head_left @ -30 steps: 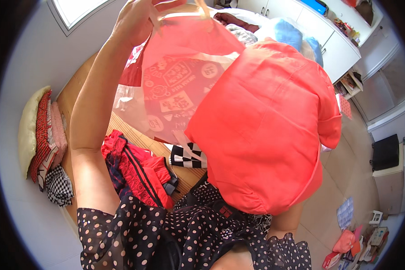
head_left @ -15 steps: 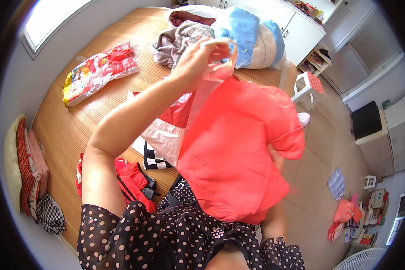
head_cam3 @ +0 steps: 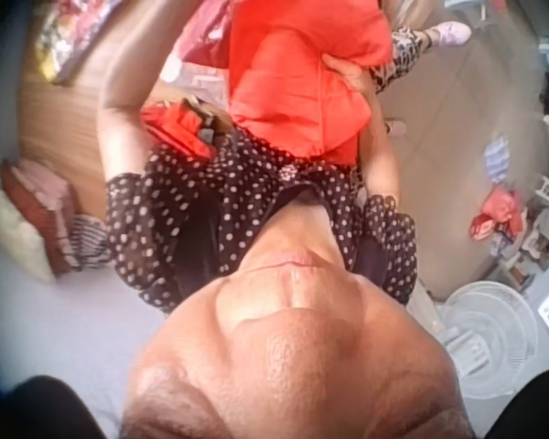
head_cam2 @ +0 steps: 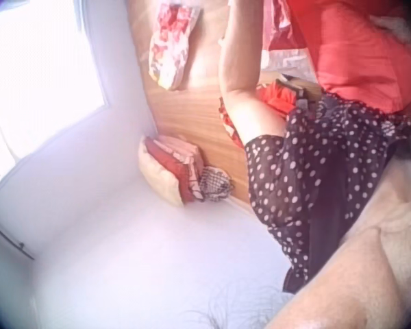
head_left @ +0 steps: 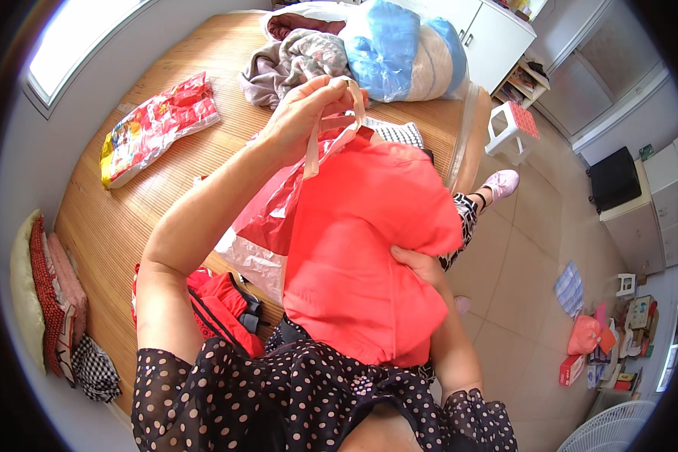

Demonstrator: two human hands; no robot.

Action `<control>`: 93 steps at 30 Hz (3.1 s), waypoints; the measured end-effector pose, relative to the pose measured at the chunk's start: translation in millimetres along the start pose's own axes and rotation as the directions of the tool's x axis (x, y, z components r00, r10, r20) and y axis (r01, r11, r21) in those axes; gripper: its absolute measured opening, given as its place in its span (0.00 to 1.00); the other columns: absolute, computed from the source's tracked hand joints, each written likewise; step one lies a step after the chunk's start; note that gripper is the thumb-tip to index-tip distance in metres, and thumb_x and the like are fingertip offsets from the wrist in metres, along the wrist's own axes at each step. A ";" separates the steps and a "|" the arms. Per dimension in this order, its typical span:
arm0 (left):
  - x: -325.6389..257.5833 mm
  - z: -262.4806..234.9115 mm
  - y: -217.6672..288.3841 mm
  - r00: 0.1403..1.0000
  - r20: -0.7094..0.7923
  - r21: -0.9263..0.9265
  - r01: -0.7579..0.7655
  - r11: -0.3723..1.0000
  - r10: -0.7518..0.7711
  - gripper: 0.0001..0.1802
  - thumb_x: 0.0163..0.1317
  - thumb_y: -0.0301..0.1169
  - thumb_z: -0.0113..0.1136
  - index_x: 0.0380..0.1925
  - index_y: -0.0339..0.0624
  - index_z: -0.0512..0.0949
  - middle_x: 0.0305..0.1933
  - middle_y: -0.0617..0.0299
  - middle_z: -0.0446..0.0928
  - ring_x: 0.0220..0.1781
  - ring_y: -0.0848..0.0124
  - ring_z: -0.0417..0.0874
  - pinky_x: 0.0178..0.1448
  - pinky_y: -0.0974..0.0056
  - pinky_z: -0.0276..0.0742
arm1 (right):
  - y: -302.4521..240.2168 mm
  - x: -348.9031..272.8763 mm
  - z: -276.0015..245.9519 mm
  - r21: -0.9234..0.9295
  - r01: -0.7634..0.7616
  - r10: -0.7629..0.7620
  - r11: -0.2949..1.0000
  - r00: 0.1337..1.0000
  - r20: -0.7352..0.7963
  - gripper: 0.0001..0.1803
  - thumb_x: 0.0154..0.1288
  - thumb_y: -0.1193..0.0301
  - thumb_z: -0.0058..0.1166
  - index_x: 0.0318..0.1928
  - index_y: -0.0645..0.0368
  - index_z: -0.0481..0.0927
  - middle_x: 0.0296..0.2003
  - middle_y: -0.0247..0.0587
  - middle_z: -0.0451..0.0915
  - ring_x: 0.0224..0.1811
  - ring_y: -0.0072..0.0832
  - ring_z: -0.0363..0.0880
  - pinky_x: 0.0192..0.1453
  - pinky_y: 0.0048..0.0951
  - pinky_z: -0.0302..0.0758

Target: The person folds several garments and blankets on a tatami mat, then places them into a red plastic bag. Items handled include a red jacket, a checkered blanket, a houndstooth blanket, a patterned blanket, and a pink sweater.

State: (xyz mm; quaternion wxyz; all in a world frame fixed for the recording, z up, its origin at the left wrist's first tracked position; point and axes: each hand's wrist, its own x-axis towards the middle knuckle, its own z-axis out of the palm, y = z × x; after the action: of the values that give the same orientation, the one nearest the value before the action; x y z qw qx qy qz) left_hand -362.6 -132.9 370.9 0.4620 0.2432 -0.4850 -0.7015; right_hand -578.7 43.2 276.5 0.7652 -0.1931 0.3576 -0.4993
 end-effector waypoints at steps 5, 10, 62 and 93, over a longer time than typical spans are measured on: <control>-26.5 13.7 -12.3 0.980 0.180 0.001 -0.088 0.996 0.087 0.14 0.69 0.40 0.48 0.42 0.41 0.72 0.56 0.52 0.73 0.58 0.65 0.74 0.63 0.57 0.68 | 16.8 40.7 1.4 -0.105 -0.019 0.015 0.994 0.999 -0.046 0.20 0.60 0.77 0.58 0.53 0.66 0.73 0.49 0.42 0.78 0.49 0.29 0.78 0.53 0.30 0.77; -48.3 16.1 -24.8 0.940 0.278 -0.201 -0.146 0.969 0.199 0.16 0.72 0.38 0.42 0.49 0.38 0.70 0.59 0.46 0.69 0.62 0.61 0.71 0.67 0.54 0.63 | -2.5 40.7 36.0 -0.018 -0.018 0.020 1.000 0.994 0.106 0.22 0.59 0.78 0.58 0.54 0.66 0.72 0.48 0.42 0.78 0.48 0.29 0.79 0.51 0.31 0.78; -137.3 -73.3 -140.8 0.893 -0.408 0.224 -0.102 0.969 0.188 0.48 0.53 0.21 0.61 0.68 0.41 0.41 0.66 0.50 0.59 0.66 0.63 0.64 0.67 0.58 0.61 | -49.8 196.2 74.5 0.330 0.440 -0.463 0.835 0.886 -0.010 0.17 0.64 0.73 0.49 0.52 0.67 0.72 0.48 0.45 0.76 0.48 0.36 0.77 0.51 0.34 0.76; -110.6 -62.3 -80.3 0.831 -0.550 0.264 0.073 0.962 0.088 0.18 0.70 0.32 0.45 0.59 0.44 0.66 0.25 0.70 0.70 0.15 0.86 0.61 0.16 0.78 0.54 | 56.1 189.6 -2.4 0.469 0.353 -0.259 0.810 0.932 -0.254 0.26 0.68 0.64 0.46 0.63 0.58 0.60 0.59 0.44 0.68 0.61 0.38 0.67 0.65 0.41 0.67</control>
State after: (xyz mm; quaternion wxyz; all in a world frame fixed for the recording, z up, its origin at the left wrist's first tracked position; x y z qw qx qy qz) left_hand -296.2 -55.2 260.8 0.5477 0.4961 -0.4227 -0.5246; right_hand -498.8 -103.7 171.1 0.6627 0.0048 0.2445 -0.7078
